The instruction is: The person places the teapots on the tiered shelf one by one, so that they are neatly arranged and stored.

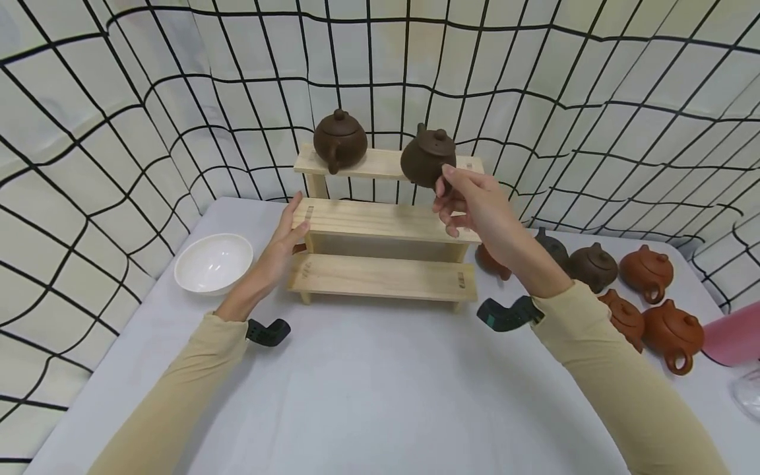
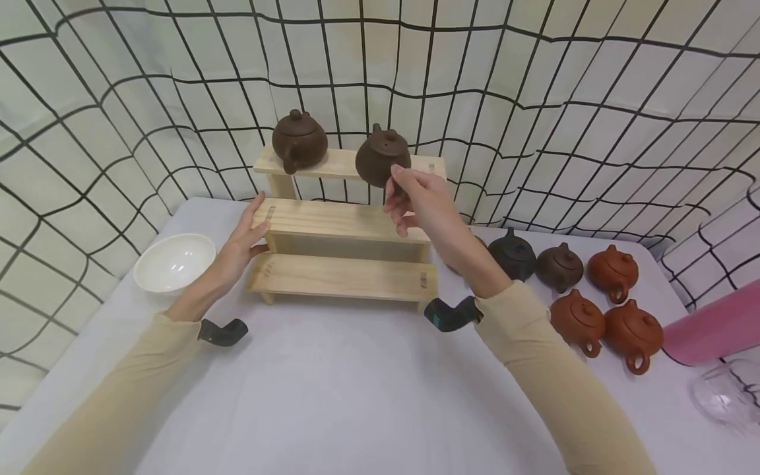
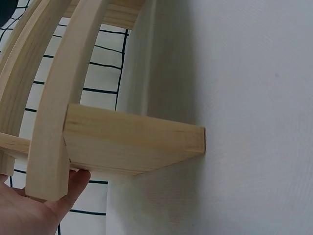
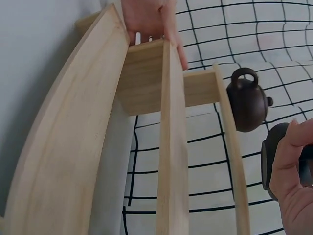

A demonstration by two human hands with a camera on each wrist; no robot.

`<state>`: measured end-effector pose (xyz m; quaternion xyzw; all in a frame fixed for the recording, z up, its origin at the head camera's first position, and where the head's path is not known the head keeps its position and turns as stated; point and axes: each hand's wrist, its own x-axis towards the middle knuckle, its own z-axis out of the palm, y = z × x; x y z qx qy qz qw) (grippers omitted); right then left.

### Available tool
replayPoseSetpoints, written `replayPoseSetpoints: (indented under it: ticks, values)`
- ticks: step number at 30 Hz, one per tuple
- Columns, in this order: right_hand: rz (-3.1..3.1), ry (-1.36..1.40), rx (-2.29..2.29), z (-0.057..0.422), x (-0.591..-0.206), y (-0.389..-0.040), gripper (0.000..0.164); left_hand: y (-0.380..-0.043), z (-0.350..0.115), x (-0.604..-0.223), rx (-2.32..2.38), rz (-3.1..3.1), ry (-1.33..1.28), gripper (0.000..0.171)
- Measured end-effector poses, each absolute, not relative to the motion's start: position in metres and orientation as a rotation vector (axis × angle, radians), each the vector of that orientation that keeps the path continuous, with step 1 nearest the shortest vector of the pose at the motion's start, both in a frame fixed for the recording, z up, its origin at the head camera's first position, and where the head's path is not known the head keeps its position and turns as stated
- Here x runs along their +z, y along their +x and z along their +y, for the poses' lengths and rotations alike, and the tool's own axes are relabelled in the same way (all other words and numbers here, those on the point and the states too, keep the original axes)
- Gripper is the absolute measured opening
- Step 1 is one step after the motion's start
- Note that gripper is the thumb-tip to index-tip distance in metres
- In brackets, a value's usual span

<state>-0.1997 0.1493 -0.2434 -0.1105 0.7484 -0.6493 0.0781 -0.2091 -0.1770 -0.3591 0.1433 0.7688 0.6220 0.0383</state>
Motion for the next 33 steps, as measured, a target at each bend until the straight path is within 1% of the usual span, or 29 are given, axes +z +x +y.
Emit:
replayPoseSetpoints:
  ticks: [6, 12, 24, 33]
  values:
    - [2.193, -0.333, -1.986, 0.13, -0.242, -0.223, 0.038, -0.208, -0.177, -0.359, 1.919, 2.349, 0.414, 0.07]
    - [2.199, -0.295, -1.991, 0.118, -0.238, -0.236, 0.039, -0.208, -0.177, -0.36, 1.918, 2.347, 0.421, 0.071]
    - [2.23, -0.272, -1.922, 0.107, -0.245, -0.247, 0.04, -0.208, -0.178, -0.359, 1.891, 2.373, 0.412, 0.07]
    - [2.207, -0.275, -1.928, 0.1, -0.245, -0.246, 0.039, -0.211, -0.178, -0.36, 1.879, 2.376, 0.421, 0.07]
